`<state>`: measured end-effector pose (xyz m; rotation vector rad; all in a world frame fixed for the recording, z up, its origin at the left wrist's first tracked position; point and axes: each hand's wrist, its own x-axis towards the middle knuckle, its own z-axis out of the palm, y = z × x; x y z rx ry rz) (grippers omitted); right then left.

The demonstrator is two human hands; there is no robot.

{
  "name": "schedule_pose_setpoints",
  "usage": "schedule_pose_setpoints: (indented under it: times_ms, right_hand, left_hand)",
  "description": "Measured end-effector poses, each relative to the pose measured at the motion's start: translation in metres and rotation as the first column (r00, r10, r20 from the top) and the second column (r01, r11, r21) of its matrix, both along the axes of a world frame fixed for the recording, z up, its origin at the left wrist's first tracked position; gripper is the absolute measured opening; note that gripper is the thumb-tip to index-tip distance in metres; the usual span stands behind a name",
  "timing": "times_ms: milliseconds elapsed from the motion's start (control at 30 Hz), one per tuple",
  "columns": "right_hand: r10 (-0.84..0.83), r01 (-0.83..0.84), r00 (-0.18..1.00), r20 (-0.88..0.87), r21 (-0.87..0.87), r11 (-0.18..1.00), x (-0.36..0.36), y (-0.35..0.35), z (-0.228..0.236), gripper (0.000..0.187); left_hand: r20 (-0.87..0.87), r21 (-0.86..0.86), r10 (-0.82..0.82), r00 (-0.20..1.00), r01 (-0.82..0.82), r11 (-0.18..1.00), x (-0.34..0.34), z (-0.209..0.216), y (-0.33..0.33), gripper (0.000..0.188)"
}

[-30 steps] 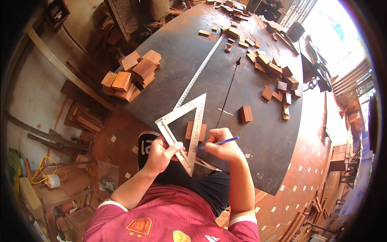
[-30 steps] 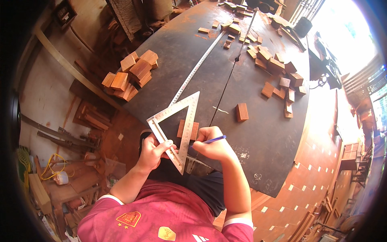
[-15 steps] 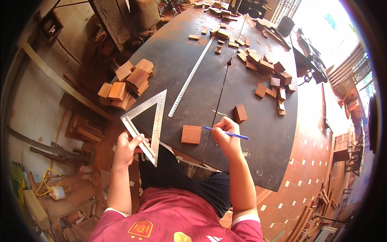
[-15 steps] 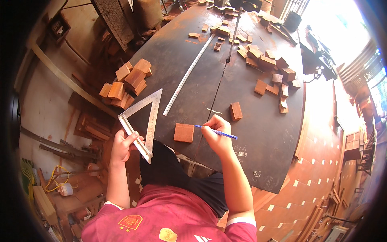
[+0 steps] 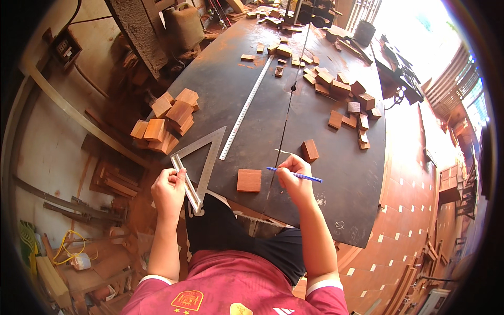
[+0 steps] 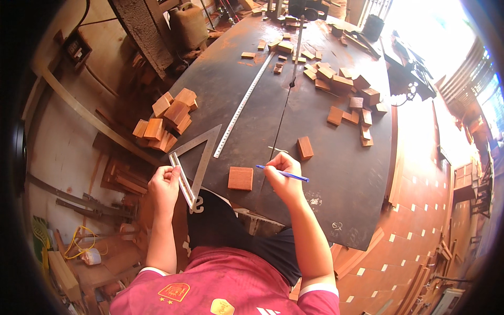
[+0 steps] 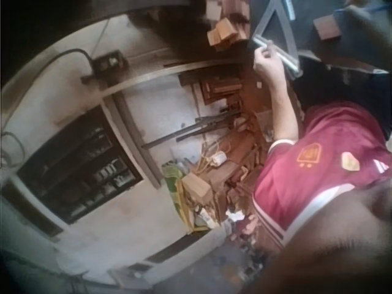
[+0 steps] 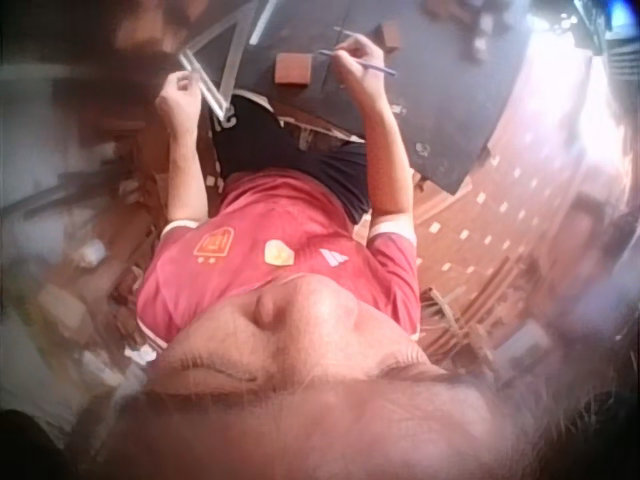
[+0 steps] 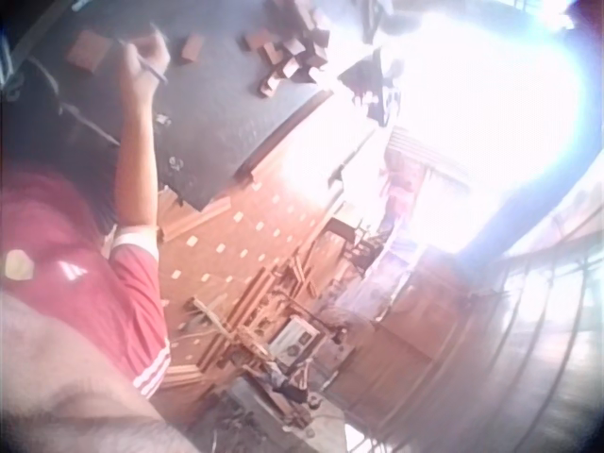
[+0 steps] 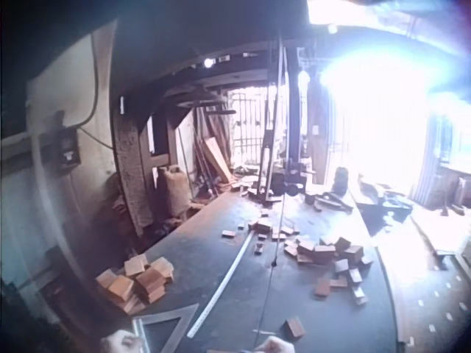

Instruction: The person uses a metal ruler and a set square to measure and mark lines on small wooden blocks with a blue pen. The person repeatedly picks up blocks, aligns the tools, draws lines, and places the blocks aside.

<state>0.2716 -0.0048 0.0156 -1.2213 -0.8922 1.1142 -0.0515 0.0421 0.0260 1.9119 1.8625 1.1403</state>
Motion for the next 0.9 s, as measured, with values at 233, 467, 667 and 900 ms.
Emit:
schedule_pose_setpoints:
  times_ms: [233,467,667,900]
  right_hand:
    - [-0.020,0.020,1.000,0.010,-0.009,1.000,0.000,0.002,0.002,0.010]
    - [-0.038,0.038,0.998,-0.048,0.008,0.999,0.005,0.004,-0.004,0.011]
    - [-0.052,0.053,0.997,-0.048,0.022,0.998,0.003,0.002,-0.001,0.008]
    - [-0.032,0.033,0.999,-0.030,0.012,0.999,0.001,-0.001,0.002,0.008]
  left_hand:
    - [-0.158,-0.093,-0.609,0.777,0.602,0.793,0.052,0.024,-0.013,0.062]
    - [-0.267,-0.267,-0.717,0.644,0.666,0.697,0.080,0.019,0.001,0.071]
    - [-0.145,-0.127,-0.686,0.712,0.675,0.727,0.076,0.021,0.000,0.062]
    - [0.027,0.196,-0.476,0.879,0.463,0.865,0.054,0.029,-0.006,0.069]
